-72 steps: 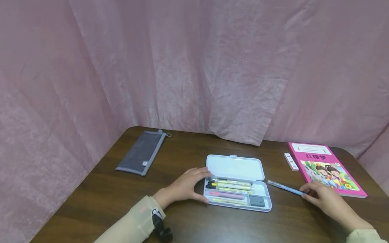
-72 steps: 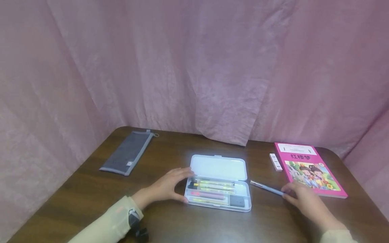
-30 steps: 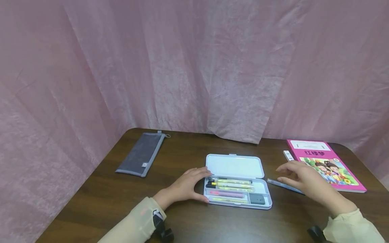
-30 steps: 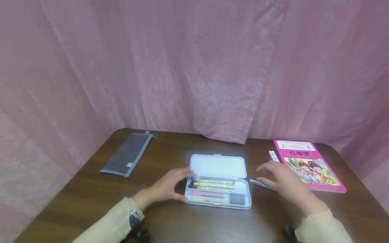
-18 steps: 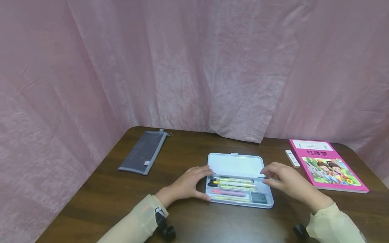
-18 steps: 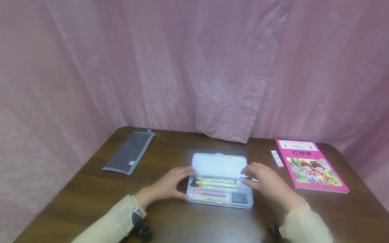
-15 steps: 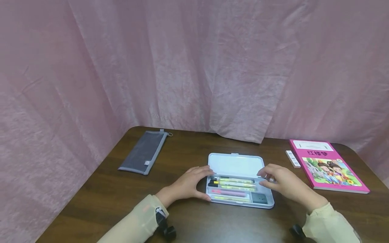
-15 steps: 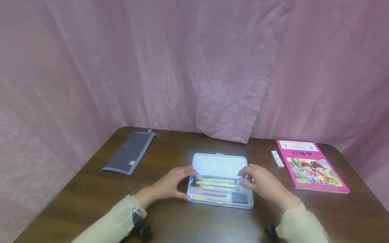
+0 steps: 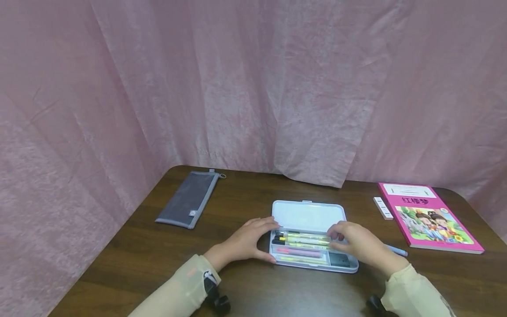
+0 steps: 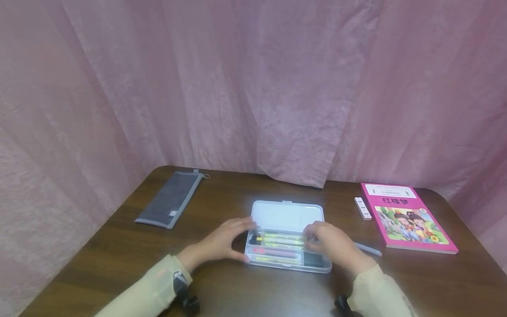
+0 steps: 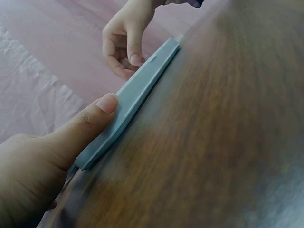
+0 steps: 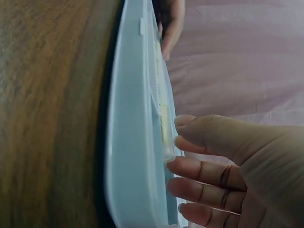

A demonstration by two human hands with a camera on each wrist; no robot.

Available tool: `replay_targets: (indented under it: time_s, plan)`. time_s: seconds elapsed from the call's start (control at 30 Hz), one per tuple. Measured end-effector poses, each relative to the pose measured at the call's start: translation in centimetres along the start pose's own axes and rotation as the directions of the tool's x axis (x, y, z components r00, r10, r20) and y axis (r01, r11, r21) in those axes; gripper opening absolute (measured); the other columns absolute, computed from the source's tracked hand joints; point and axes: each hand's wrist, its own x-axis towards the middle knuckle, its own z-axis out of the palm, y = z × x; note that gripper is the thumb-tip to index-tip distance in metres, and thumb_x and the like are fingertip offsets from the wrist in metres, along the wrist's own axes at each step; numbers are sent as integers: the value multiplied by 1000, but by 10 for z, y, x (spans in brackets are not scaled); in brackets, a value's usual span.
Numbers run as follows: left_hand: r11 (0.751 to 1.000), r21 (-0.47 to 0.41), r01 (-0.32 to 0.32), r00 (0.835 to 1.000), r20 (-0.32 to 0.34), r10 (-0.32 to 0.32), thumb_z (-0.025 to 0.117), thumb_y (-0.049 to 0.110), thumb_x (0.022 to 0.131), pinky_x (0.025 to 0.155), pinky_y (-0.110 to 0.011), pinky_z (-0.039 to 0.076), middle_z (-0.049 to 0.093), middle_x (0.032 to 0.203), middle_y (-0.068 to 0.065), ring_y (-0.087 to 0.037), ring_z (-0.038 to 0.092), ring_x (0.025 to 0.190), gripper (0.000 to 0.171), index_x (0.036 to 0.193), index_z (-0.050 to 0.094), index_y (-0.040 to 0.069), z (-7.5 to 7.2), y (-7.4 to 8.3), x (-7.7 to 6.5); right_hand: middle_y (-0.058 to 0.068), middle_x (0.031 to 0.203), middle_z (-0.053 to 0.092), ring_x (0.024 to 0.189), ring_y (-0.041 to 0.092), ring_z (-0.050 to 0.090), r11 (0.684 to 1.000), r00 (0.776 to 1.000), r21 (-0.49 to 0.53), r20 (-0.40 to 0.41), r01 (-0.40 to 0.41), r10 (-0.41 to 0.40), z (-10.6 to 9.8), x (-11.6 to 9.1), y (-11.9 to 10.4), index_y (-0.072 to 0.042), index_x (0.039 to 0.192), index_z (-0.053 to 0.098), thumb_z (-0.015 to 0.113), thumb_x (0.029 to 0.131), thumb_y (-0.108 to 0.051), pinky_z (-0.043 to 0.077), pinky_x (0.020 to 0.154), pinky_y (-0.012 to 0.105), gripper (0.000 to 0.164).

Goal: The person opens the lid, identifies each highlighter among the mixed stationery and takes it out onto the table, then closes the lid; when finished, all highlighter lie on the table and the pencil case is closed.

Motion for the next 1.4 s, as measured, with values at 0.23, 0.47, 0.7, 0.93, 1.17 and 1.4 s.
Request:
replay_targets:
  time_s: [0.23, 0.47, 0.7, 0.93, 1.17, 1.4]
  plan:
    - [1000, -3, 2, 1000, 0, -2, 47, 79, 62, 109, -41, 29, 36, 143, 6, -10, 30, 135, 87, 133, 40, 29, 1, 0, 0, -14, 79, 58, 72, 0, 51, 1000, 1000, -21, 24, -17, 18, 6, 1, 0, -22, 89, 66, 71, 75, -27, 49, 66, 23, 16]
    - [1000, 10, -5, 1000, -4, 5, 48, 79, 62, 109, -41, 28, 37, 143, 6, -10, 30, 135, 88, 133, 41, 27, 1, -1, 1, -15, 76, 56, 70, 1, 50, 999, 999, -23, 21, -25, 25, 7, 3, -2, -22, 86, 65, 72, 74, -21, 47, 64, 20, 14]
    - [1000, 23, -15, 1000, -11, 15, 49, 79, 62, 109, -40, 28, 38, 142, 6, -10, 30, 134, 88, 132, 42, 26, 2, -2, 1, -16, 73, 52, 67, -1, 47, 1000, 1000, -25, 15, -8, 9, 9, 2, -1, -22, 84, 64, 71, 75, -20, 44, 60, 18, 12]
    - [1000, 12, -5, 1000, -5, 5, 49, 78, 62, 109, -41, 28, 37, 143, 6, -10, 30, 135, 88, 133, 40, 28, 2, -2, 1, -16, 74, 52, 68, -2, 47, 1000, 1000, -23, 17, 3, -3, 8, 2, 0, -23, 84, 64, 70, 76, -20, 45, 61, 18, 11]
    - [1000, 6, 0, 1000, -1, 0, 50, 78, 62, 110, -41, 27, 37, 143, 6, -10, 29, 135, 87, 133, 40, 28, 3, -2, 0, -16, 77, 54, 70, -1, 50, 999, 999, -36, -3, 34, -34, 1, -2, -3, -22, 86, 65, 69, 77, -23, 46, 63, 19, 10]
    - [1000, 0, -6, 1000, -3, 6, 50, 77, 63, 110, -40, 27, 37, 143, 6, -10, 29, 135, 87, 133, 39, 28, 2, -3, 1, -15, 76, 54, 70, -1, 51, 995, 995, -66, -54, 81, -84, -9, -7, -3, -20, 86, 65, 69, 77, -21, 46, 62, 20, 9]
